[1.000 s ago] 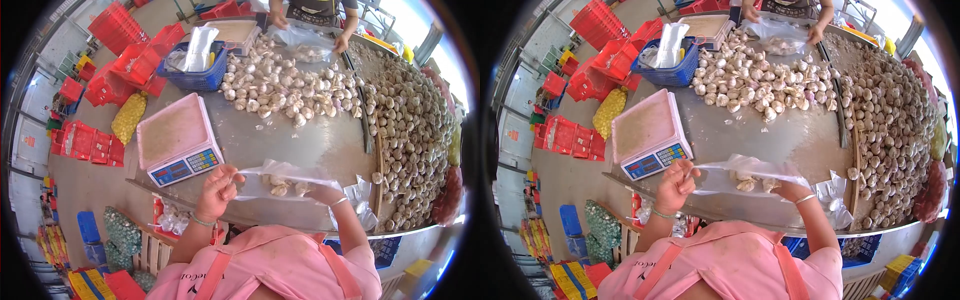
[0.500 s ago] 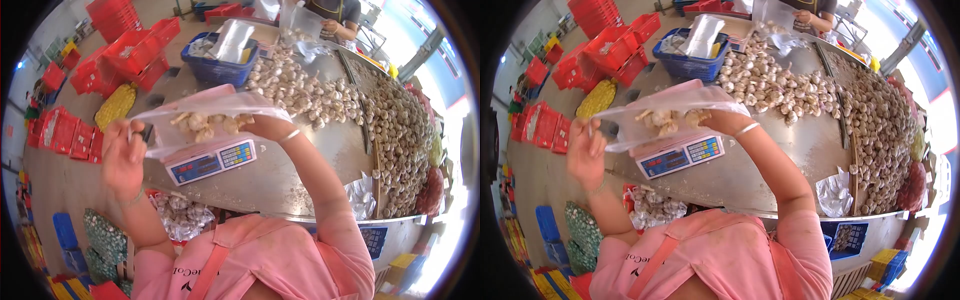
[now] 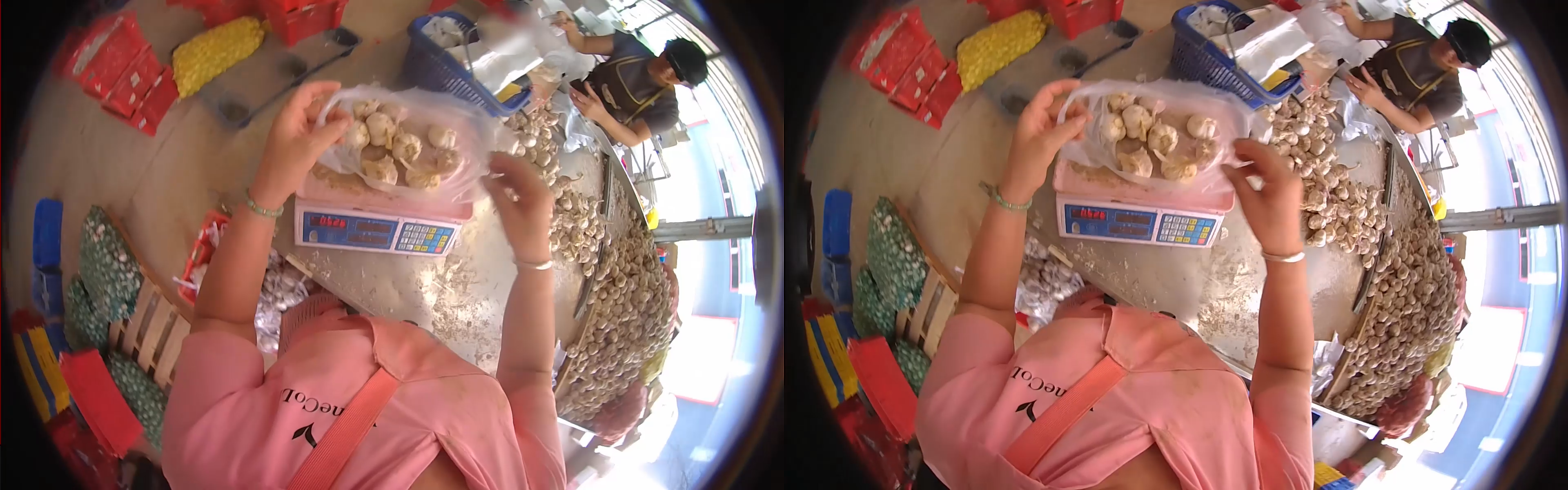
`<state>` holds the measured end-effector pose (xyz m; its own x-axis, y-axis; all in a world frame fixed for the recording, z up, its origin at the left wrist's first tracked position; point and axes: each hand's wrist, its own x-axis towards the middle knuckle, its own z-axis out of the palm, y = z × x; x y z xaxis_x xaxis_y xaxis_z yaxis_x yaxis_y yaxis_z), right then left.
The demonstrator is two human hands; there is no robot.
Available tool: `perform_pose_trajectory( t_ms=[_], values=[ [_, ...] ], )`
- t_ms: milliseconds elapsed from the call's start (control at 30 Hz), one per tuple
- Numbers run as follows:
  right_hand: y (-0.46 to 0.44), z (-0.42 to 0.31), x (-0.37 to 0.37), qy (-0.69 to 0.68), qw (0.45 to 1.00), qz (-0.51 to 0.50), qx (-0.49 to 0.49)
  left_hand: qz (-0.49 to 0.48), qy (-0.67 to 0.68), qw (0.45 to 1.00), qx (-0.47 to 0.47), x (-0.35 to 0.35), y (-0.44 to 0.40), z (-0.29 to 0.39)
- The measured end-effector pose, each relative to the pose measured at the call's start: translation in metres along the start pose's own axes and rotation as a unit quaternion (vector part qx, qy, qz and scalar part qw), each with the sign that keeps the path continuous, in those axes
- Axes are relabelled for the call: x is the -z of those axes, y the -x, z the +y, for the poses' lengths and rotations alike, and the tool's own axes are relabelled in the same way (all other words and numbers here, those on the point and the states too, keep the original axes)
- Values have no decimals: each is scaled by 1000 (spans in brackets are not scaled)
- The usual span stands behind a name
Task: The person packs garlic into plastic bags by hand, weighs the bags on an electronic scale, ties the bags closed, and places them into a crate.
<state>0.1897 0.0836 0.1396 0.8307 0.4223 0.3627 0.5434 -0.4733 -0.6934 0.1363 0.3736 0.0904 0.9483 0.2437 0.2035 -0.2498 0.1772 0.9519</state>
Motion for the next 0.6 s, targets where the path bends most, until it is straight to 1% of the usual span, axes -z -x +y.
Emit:
perform_pose_trajectory(
  t_ms=[33, 67, 133, 167, 200, 233, 267, 333, 400, 467, 500, 533, 567, 600],
  values=[
    [1, 3, 3, -28, 999, 36, -30, 1, 3, 1000, 0, 3, -3, -6],
    [-2, 5, 6, 30, 997, 64, 25, 10, -1, 1000, -5, 3, -5, -9],
    [-6, -1, 9, 76, 990, 84, 78, 35, 3, 999, 7, -1, -3, -12],
    [-8, -8, 6, 147, 981, 90, 87, 34, 5, 999, 0, 0, -3, -17],
    [-7, 0, 4, 162, 981, 85, 68, 28, 7, 1000, -8, 1, -5, -24],
    [-7, 1, -1, 155, 984, 77, 49, 32, -17, 999, -40, 2, -9, -31],
    [-10, 1, -4, 150, 985, 74, 33, 41, -16, 998, -37, 5, -9, -37],
    [-15, 18, -12, 96, 993, 62, 15, -22, 83, 996, -3, 7, -10, -41],
    [-22, 20, -23, 52, 996, 71, 6, -16, 95, 995, -3, 6, -7, -34],
    [-32, 17, -30, 156, 977, 57, 132, -16, 104, 994, -2, 6, -3, -31],
    [-37, 9, -35, 189, 965, 31, 181, 16, 58, 998, -15, 7, -3, -32],
    [-42, 8, -41, 209, 955, 3, 209, 45, 13, 999, -28, 6, -3, -34],
    [-46, 6, -43, 232, 943, -19, 237, 39, 11, 999, -34, 4, -2, -34],
    [-46, -4, -48, 330, 917, -34, 223, 49, 15, 998, -30, 2, 1, -31]
  ],
)
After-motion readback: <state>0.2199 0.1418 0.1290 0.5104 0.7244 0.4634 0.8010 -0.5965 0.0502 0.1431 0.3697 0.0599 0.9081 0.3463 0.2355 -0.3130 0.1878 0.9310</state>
